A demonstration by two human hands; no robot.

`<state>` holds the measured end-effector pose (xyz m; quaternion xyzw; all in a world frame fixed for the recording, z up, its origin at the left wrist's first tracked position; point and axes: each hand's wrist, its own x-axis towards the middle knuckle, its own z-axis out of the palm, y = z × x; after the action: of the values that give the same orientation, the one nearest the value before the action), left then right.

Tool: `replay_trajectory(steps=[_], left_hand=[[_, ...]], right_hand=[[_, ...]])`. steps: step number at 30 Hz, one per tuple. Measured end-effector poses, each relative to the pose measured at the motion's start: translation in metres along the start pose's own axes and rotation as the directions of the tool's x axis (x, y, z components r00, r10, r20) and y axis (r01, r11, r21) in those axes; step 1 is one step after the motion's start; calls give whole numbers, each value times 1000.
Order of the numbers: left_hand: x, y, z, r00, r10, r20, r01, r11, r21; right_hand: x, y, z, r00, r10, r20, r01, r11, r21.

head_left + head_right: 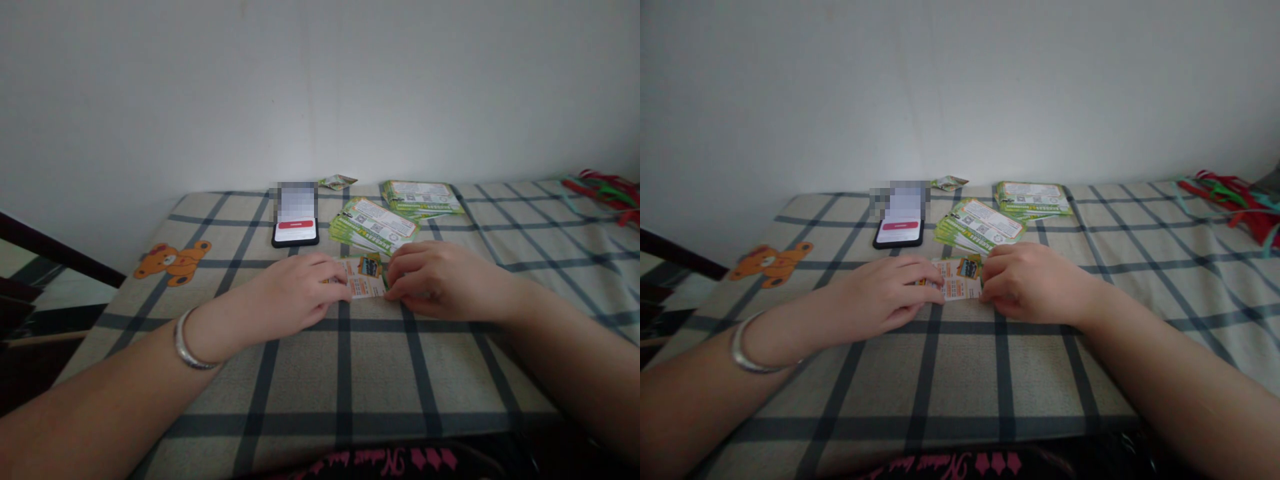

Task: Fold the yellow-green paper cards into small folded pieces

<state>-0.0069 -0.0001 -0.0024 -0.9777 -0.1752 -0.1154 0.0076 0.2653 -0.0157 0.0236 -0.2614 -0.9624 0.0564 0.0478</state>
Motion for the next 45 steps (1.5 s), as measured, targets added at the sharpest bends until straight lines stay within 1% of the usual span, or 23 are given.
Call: replay_trajectory(steps=[6, 12, 14, 17, 18, 21, 24, 27, 30, 35, 40, 45], left_hand=[[-2, 0, 2, 1000, 4, -12, -3, 1000, 25], [-2, -3, 4, 1000, 27, -14, -27, 998, 50], [-2, -2, 4, 999, 43, -22, -41, 996, 84], [-2, -1, 5, 998, 50, -24, -46, 989, 139], [-2, 0, 5, 999, 47, -17, -44, 988, 148], [-2, 2, 7, 999, 43, -15, -41, 987, 153], [-1, 2, 9, 993, 81, -88, -66, 984, 164], [1, 3, 10, 980, 125, -156, -90, 973, 213], [1, 3, 12, 971, 115, -211, -61, 967, 247], [2, 0, 16, 980, 62, -190, -21, 977, 211], [3, -2, 16, 978, 87, -188, -47, 977, 207], [0, -7, 15, 980, 136, -144, -99, 966, 240]], right_hand=[[-1, 5, -1, 1000, -30, 5, 29, 998, 62], [-4, 8, 2, 1000, 21, -14, -19, 992, 124], [-3, 8, 5, 998, 32, -53, -23, 987, 156], [2, 6, 13, 985, 35, -172, 0, 980, 201], [4, 5, 16, 982, 17, -189, 17, 984, 176], [12, 2, 24, 984, -33, -174, 52, 993, 107], [17, 2, 30, 980, -51, -192, 71, 993, 97], [20, 3, 32, 975, -59, -215, 76, 994, 74], [21, 4, 31, 972, -52, -228, 64, 997, 45], [23, 1, 32, 971, -57, -231, 66, 997, 33], [23, 0, 32, 976, -52, -213, 53, 999, -3], [22, 0, 31, 975, -77, -209, 76, 997, -12]])
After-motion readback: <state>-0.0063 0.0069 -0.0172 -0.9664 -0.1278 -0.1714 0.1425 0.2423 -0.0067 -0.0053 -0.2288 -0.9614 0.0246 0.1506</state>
